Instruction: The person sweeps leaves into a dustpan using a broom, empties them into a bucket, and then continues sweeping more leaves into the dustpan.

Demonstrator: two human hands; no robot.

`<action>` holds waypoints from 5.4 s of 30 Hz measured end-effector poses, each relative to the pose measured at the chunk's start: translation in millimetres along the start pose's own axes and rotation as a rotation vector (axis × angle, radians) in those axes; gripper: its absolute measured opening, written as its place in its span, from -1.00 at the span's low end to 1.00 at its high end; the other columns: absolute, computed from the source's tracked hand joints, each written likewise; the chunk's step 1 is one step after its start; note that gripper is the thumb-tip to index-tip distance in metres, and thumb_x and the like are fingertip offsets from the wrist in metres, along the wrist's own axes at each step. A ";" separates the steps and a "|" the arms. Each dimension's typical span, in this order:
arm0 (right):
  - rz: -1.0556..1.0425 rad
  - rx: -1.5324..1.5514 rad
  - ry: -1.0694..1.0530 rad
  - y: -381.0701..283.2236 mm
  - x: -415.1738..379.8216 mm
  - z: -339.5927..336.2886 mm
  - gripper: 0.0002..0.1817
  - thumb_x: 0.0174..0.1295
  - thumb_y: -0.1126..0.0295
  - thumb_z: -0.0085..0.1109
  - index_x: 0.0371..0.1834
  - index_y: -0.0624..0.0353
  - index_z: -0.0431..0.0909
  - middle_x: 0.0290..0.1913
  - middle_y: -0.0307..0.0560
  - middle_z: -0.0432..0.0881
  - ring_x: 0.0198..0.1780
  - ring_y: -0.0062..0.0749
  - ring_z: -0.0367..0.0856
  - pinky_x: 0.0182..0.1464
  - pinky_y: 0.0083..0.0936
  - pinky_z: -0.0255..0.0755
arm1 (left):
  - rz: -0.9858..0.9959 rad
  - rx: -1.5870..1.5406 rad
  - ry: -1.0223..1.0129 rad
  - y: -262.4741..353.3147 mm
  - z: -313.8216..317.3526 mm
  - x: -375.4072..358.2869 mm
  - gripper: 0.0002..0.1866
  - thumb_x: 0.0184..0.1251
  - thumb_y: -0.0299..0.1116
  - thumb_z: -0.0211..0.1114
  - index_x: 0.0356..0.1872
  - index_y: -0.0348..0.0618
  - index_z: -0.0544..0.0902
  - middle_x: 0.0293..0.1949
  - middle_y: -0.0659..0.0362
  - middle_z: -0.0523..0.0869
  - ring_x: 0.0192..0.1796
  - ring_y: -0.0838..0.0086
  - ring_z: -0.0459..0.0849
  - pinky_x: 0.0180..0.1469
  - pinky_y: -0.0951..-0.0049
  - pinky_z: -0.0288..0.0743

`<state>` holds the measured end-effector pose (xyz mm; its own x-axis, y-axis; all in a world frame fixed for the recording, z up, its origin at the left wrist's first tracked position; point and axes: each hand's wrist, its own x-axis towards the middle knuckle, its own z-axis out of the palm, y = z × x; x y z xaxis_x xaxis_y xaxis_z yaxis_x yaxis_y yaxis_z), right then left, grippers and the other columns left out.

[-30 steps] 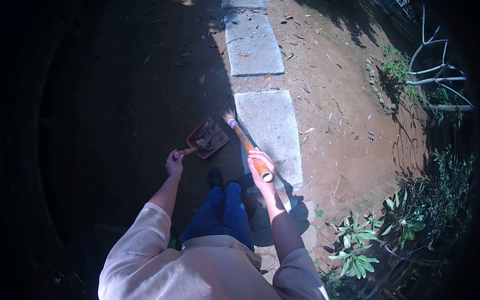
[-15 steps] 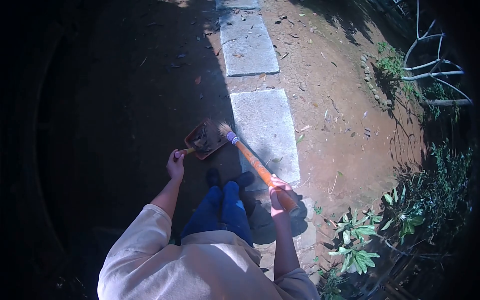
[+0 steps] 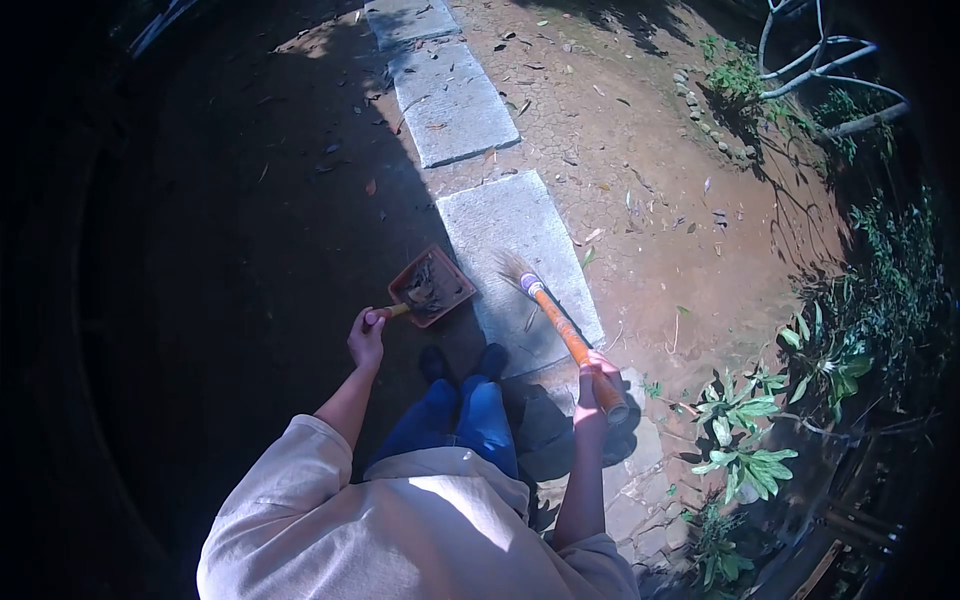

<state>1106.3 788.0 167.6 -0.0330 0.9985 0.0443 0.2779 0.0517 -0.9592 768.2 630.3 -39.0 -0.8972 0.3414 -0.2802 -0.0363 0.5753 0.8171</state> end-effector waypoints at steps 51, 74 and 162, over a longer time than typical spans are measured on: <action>0.108 0.070 0.279 31.4 -74.7 -145.7 -0.80 0.27 0.53 0.25 -0.07 0.16 0.53 0.03 -0.08 0.62 0.14 -0.35 0.55 0.21 -0.47 0.39 | 0.078 -0.221 -0.113 -1.7 30.1 -107.9 -0.60 0.17 -0.46 0.44 0.07 -0.22 0.64 -0.09 0.10 0.74 0.01 0.43 0.71 0.14 0.44 0.54; 0.061 0.344 -0.258 -23.6 -20.0 87.1 -0.87 0.24 0.61 0.27 -0.20 0.18 0.56 0.05 0.00 0.62 0.11 -0.33 0.56 0.20 -0.43 0.39 | -0.122 -0.127 0.444 -15.0 -151.6 -32.0 -0.57 0.13 -0.28 0.49 0.07 -0.04 0.67 -0.02 0.11 0.74 0.08 0.23 0.69 0.14 0.29 0.52; -0.119 0.006 -0.701 -136.8 98.3 586.5 -0.81 0.25 0.73 0.11 -0.14 0.24 0.50 0.02 0.05 0.62 0.20 -0.16 0.57 0.34 -0.27 0.38 | -0.247 -0.476 0.428 -72.1 -147.5 433.5 -0.58 0.10 -0.70 0.40 0.03 -0.25 0.60 0.01 0.10 0.67 0.09 0.38 0.67 0.18 0.39 0.59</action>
<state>502.0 867.7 139.5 -0.6729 0.7387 -0.0397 0.2291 0.1572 -0.9606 317.0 627.2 -145.1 -0.9292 -0.1380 -0.3427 -0.3635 0.1756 0.9149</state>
